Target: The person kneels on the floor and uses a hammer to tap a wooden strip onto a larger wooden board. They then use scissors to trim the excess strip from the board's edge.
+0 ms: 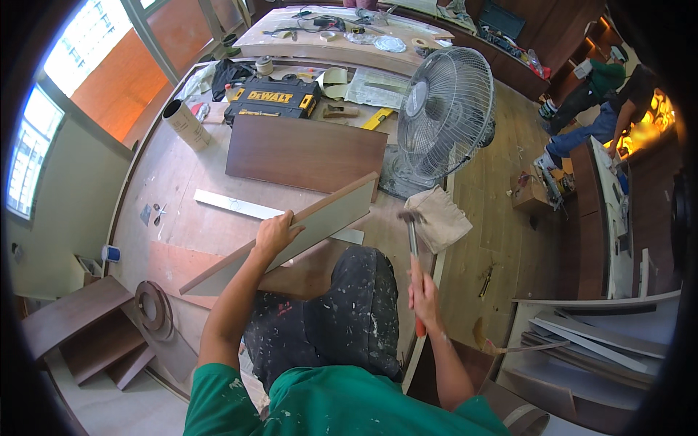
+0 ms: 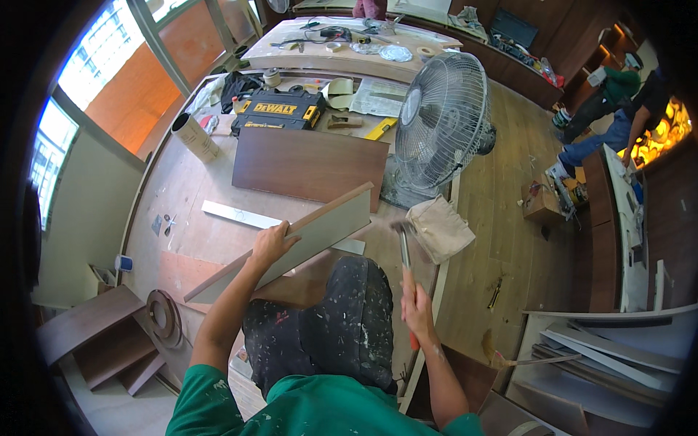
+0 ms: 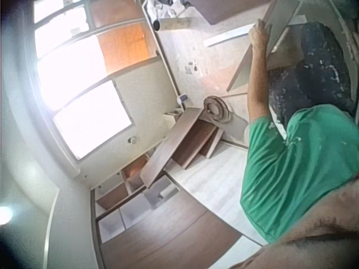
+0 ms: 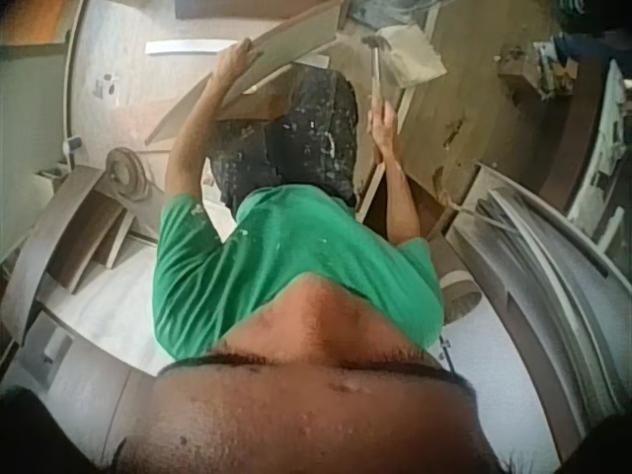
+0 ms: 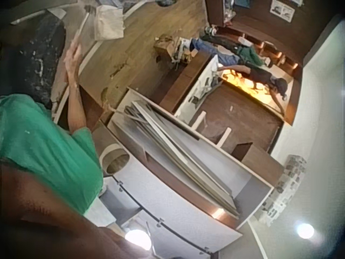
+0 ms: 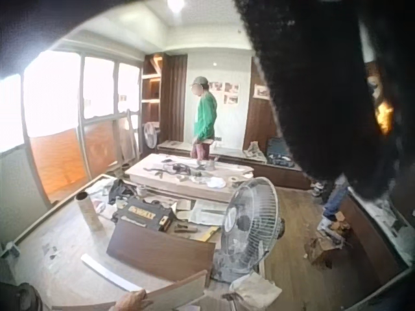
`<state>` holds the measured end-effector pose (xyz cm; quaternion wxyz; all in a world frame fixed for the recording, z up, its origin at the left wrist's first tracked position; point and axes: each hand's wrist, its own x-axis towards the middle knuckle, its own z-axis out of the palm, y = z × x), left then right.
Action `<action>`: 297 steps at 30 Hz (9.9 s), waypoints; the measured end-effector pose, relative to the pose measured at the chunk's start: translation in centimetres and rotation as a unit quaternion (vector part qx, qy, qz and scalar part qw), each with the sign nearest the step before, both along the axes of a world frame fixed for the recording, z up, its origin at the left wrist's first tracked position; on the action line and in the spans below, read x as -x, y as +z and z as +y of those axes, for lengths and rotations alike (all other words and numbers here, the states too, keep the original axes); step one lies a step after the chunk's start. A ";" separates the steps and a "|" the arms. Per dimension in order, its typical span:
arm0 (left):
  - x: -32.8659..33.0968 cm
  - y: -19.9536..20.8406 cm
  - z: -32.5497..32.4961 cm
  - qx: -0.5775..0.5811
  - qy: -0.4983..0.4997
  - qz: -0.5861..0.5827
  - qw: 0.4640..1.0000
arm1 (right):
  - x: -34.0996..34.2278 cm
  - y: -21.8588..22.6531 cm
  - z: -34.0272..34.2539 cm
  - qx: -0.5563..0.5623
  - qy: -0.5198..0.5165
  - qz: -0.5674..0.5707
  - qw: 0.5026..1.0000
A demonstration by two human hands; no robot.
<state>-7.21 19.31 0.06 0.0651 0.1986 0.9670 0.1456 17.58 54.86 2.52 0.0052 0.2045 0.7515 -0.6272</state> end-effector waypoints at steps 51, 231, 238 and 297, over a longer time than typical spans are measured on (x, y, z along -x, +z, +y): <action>-1.8 -2.5 -0.3 -0.040 0.019 0.063 0.997 | 12.3 -0.2 -0.1 -0.154 0.107 -0.040 0.981; -0.8 -2.4 -0.4 -0.037 0.012 0.060 0.997 | 12.9 1.1 -0.4 -0.156 0.172 -0.041 0.972; -1.1 -2.2 -0.3 -0.048 0.012 0.056 0.997 | 13.3 0.9 -0.3 -0.091 0.117 -0.051 0.988; -11.3 -0.7 -16.0 -0.009 0.122 0.072 0.990 | 10.8 1.2 -0.4 -0.073 0.093 -0.050 0.992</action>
